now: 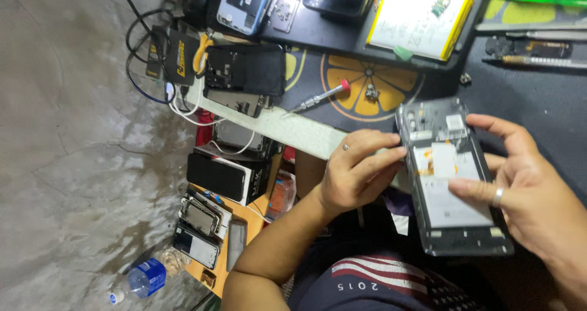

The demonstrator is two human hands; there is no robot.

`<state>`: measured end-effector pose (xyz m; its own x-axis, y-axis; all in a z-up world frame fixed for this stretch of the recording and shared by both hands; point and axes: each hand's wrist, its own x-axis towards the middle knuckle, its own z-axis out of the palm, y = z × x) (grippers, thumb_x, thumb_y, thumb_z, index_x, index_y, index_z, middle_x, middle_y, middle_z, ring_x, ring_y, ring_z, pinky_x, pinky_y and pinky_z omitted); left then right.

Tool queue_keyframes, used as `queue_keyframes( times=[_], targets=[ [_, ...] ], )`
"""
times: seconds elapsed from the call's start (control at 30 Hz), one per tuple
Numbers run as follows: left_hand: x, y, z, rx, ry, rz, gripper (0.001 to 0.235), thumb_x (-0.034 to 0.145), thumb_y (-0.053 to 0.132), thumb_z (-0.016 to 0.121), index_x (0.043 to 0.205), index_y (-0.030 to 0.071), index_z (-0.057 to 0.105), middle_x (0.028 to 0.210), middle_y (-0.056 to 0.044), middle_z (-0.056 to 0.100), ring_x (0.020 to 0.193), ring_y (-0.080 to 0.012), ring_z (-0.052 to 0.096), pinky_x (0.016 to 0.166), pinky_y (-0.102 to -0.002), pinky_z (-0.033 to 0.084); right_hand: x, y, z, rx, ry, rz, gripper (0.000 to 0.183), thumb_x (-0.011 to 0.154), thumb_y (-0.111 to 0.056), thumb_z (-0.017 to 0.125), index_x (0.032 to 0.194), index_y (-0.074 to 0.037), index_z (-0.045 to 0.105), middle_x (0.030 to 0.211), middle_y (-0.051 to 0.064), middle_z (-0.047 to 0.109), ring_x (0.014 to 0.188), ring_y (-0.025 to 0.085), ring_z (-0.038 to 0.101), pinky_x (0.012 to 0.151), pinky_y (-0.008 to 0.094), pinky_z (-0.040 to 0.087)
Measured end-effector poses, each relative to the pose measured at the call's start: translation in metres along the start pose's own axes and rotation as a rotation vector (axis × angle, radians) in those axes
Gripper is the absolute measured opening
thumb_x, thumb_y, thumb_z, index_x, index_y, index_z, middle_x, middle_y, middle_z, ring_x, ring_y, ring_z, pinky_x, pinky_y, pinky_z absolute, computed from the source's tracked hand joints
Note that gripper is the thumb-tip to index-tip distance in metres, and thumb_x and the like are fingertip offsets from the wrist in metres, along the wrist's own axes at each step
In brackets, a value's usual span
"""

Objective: The person disassembles a smartphone, removes the back cover and internal components, and uses a screwdriver to unscrew parts from the motherboard area. The person handles the phone, back cover, battery, and screws while working at a cluttered electronics repair bench.

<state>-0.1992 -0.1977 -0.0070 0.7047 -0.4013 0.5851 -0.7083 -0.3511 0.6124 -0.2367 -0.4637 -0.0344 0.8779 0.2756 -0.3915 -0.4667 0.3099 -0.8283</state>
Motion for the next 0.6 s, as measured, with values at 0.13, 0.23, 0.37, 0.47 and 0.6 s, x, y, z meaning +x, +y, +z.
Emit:
queue_keyframes(
  times=[0.13,0.23,0.37,0.47,0.6],
  targets=[
    [-0.004,-0.003,0.008,0.006,0.023,-0.03,0.036,0.085,-0.008,0.077,0.118,0.002,0.067,0.118,-0.015,0.067,0.102,-0.0307,0.071,0.085,-0.038,0.059,-0.003,0.0,0.0,-0.01,-0.028,0.044,0.091,0.086,0.014,0.069,0.165,-0.008,0.03,0.118,0.029,0.07,0.105,0.029,0.073,0.083,0.039,0.062],
    [-0.004,-0.004,0.012,0.047,0.037,-0.019,0.036,0.085,-0.01,0.075,0.118,-0.001,0.067,0.114,-0.015,0.068,0.099,-0.0308,0.072,0.083,-0.038,0.061,-0.005,-0.003,0.001,0.0,-0.018,0.066,0.096,0.086,0.013,0.069,0.169,-0.008,0.028,0.119,0.029,0.071,0.107,0.029,0.073,0.085,0.039,0.061],
    [-0.001,-0.009,0.011,0.052,0.025,0.021,0.035,0.083,-0.01,0.077,0.116,-0.003,0.066,0.112,-0.016,0.068,0.097,-0.0312,0.071,0.083,-0.04,0.062,-0.006,-0.003,0.002,-0.014,-0.032,0.061,0.094,0.086,0.012,0.071,0.166,-0.008,0.026,0.119,0.029,0.071,0.108,0.029,0.072,0.085,0.04,0.061],
    [-0.002,-0.009,0.012,0.066,0.016,0.012,0.035,0.082,-0.01,0.078,0.115,-0.003,0.066,0.112,-0.016,0.068,0.096,-0.031,0.071,0.083,-0.04,0.062,-0.008,-0.001,0.002,-0.027,-0.016,0.101,0.097,0.087,0.013,0.071,0.168,-0.01,0.022,0.118,0.031,0.071,0.106,0.031,0.073,0.083,0.043,0.062],
    [0.0,-0.011,0.012,0.078,0.012,0.005,0.035,0.082,-0.01,0.078,0.114,-0.003,0.067,0.111,-0.016,0.068,0.094,-0.0307,0.071,0.083,-0.039,0.063,-0.01,-0.001,0.003,0.016,-0.058,-0.002,0.102,0.089,0.012,0.069,0.17,-0.012,0.012,0.121,0.03,0.068,0.11,0.029,0.072,0.087,0.042,0.061]
  ],
)
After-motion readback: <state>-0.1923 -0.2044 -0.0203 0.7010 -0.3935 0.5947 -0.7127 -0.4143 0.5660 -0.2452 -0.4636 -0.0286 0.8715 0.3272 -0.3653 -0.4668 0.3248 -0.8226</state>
